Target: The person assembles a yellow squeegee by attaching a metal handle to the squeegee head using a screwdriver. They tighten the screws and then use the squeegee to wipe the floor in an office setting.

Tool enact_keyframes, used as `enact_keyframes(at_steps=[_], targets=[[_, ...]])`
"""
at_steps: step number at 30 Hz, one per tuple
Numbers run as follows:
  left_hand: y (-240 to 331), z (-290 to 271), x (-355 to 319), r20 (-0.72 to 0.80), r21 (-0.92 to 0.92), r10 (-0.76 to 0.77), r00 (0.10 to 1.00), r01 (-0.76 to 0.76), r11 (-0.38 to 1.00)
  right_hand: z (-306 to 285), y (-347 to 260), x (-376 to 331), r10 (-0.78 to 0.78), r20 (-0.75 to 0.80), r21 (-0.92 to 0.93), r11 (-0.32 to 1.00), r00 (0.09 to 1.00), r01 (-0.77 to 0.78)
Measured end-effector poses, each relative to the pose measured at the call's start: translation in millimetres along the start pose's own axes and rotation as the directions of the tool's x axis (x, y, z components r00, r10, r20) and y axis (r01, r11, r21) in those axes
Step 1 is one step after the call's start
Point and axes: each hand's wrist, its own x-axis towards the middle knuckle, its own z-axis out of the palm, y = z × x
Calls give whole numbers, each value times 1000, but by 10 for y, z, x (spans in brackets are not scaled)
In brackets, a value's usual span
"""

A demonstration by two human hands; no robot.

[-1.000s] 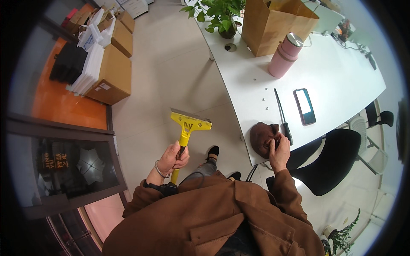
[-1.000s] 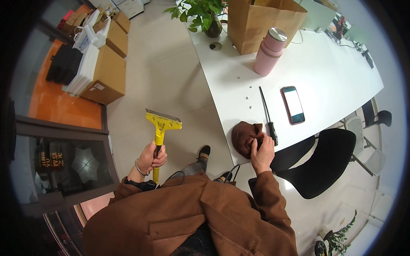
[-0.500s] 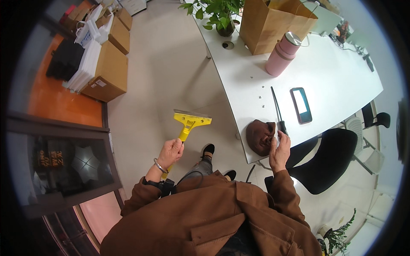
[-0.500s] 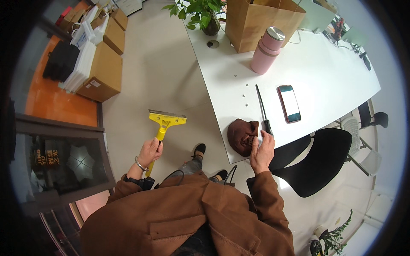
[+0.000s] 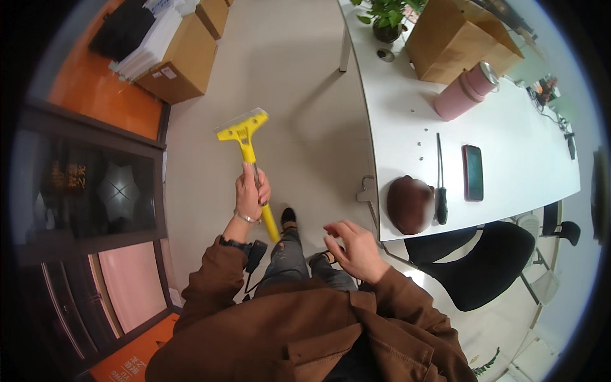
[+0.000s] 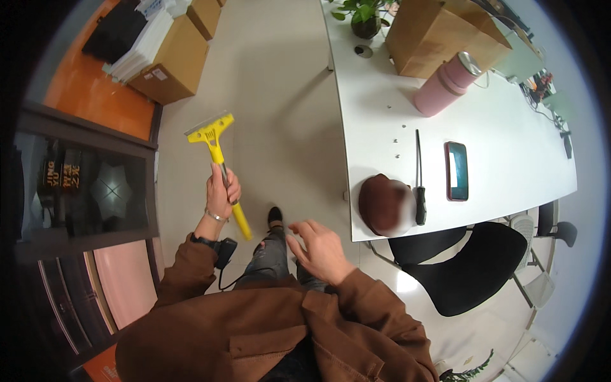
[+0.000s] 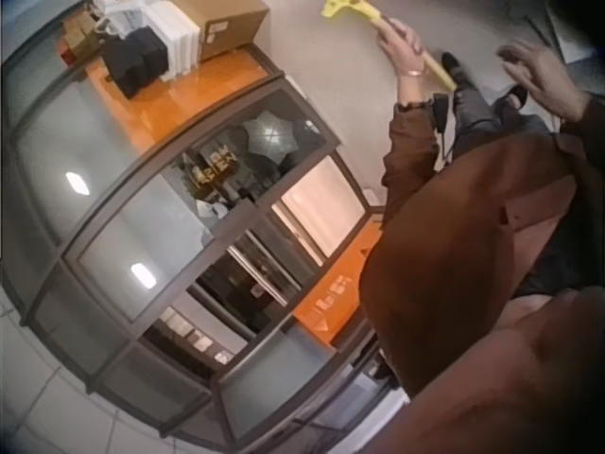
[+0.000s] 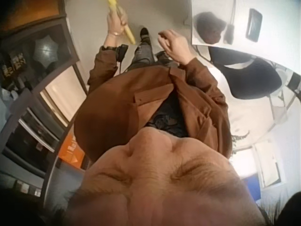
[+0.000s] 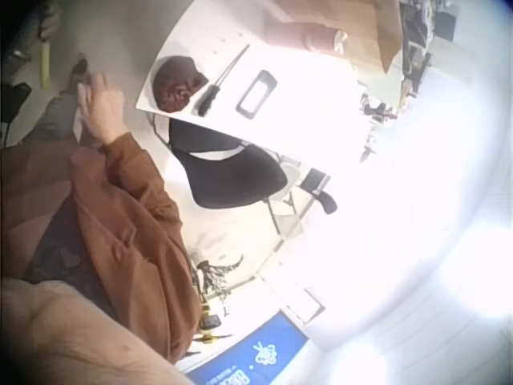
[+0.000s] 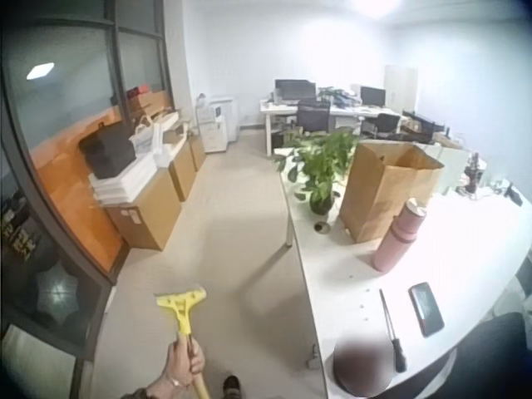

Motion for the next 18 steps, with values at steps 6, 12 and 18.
enact_keyframes(at_steps=[6,12,18], targets=[[-1265,-258,461,-71,-651,-436,897,290,702,1257,712,238,302,351,428,791,886,-438],[-2847,-720,153,-100,-425,-729,677,633,647,2279,1336,118,683,592,404,209,428,-891],[-4133,-1431,-91,74,-413,-902,425,837,360,3504,2121,87,777,521,302,219,353,-928]])
